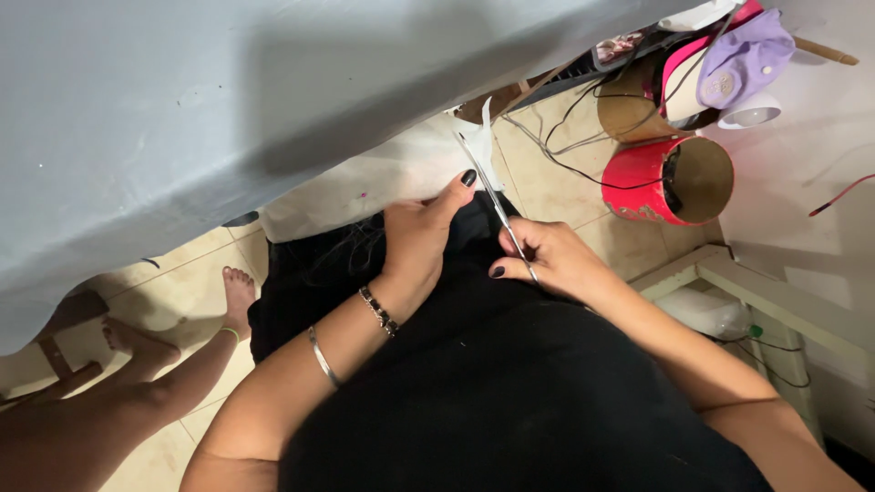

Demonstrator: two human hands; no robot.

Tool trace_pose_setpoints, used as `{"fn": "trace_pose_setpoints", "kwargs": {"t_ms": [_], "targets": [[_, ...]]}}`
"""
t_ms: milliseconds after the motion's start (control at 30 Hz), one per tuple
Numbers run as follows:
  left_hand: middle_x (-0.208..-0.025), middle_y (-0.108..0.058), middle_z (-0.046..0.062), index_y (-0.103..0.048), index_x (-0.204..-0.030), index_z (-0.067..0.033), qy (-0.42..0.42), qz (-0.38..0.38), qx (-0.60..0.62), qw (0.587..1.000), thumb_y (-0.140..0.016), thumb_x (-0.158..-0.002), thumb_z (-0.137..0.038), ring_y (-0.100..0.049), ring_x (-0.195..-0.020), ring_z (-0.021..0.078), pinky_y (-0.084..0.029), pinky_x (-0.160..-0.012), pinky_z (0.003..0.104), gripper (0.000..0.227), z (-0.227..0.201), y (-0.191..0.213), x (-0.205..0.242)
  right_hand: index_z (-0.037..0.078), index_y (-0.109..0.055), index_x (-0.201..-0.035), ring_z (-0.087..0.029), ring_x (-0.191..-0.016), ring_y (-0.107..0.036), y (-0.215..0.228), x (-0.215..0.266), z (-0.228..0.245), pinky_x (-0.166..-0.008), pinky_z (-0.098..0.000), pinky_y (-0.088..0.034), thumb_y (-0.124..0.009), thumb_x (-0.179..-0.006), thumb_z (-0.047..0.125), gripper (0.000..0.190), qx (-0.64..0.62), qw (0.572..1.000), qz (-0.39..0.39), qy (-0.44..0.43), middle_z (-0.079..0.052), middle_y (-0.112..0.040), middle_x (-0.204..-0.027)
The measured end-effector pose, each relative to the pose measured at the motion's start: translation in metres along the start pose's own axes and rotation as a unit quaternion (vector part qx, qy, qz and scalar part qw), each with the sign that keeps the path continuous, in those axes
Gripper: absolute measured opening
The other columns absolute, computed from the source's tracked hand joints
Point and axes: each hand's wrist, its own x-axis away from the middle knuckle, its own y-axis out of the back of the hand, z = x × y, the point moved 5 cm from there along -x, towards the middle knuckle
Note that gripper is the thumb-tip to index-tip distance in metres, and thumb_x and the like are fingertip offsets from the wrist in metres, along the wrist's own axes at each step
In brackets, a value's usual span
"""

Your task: Trimming the edges of a white fabric piece using scissors to achieve a specific shape

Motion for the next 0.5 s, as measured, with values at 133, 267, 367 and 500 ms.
{"fn": "trace_pose_setpoints", "kwargs": {"t_ms": [133, 267, 367, 500], "targets": [[-0.103, -0.074, 0.020, -0.070, -0.110, 0.0107, -0.028, 0.012, 0.014, 0.999, -0.096, -0.067, -0.023, -0.070, -0.095, 0.0207, -0.060, -0.083, 0.038, 0.060, -0.009, -0.001, -0.001, 0.017, -0.063, -0.081, -0.018, -0.055, -0.058, -0.002, 0.001, -0.007, -0.057, -0.0320, -0.050, -0.085, -0.082, 0.047, 0.038, 0.008, 1.000, 0.001, -0.012, -0.002, -0.058, -0.057], [-0.104, -0.074, 0.019, -0.070, -0.110, 0.0103, -0.015, 0.024, 0.025, 0.999, -0.096, -0.068, -0.024, -0.072, -0.095, 0.0203, -0.061, -0.085, 0.039, 0.060, 0.005, 0.003, -0.005, 0.017, -0.062, -0.079, -0.017, -0.054, -0.056, 0.000, -0.001, -0.006, -0.056, -0.0310, -0.050, -0.084, -0.083, 0.047, 0.037, 0.004, 1.000, 0.004, 0.005, -0.001, -0.056, -0.056], [-0.102, -0.074, 0.023, -0.070, -0.108, 0.0130, -0.008, 0.026, 0.036, 0.999, -0.097, -0.066, -0.024, -0.074, -0.093, 0.0241, -0.062, -0.083, 0.041, 0.062, 0.000, 0.004, -0.001, 0.016, -0.061, -0.078, -0.018, -0.054, -0.055, 0.000, 0.000, -0.002, -0.055, -0.0308, -0.049, -0.083, -0.085, 0.046, 0.037, -0.003, 1.000, 0.010, 0.012, -0.002, -0.055, -0.055], [-0.104, -0.073, 0.027, -0.067, -0.113, 0.0162, -0.011, 0.050, 0.027, 0.998, -0.094, -0.070, -0.024, -0.075, -0.095, 0.0274, -0.061, -0.086, 0.042, 0.065, -0.011, 0.003, 0.001, 0.015, -0.061, -0.078, -0.018, -0.054, -0.054, 0.002, -0.001, 0.001, -0.056, -0.0318, -0.049, -0.080, -0.087, 0.044, 0.036, -0.006, 1.000, 0.020, 0.012, -0.003, -0.054, -0.056]]}}
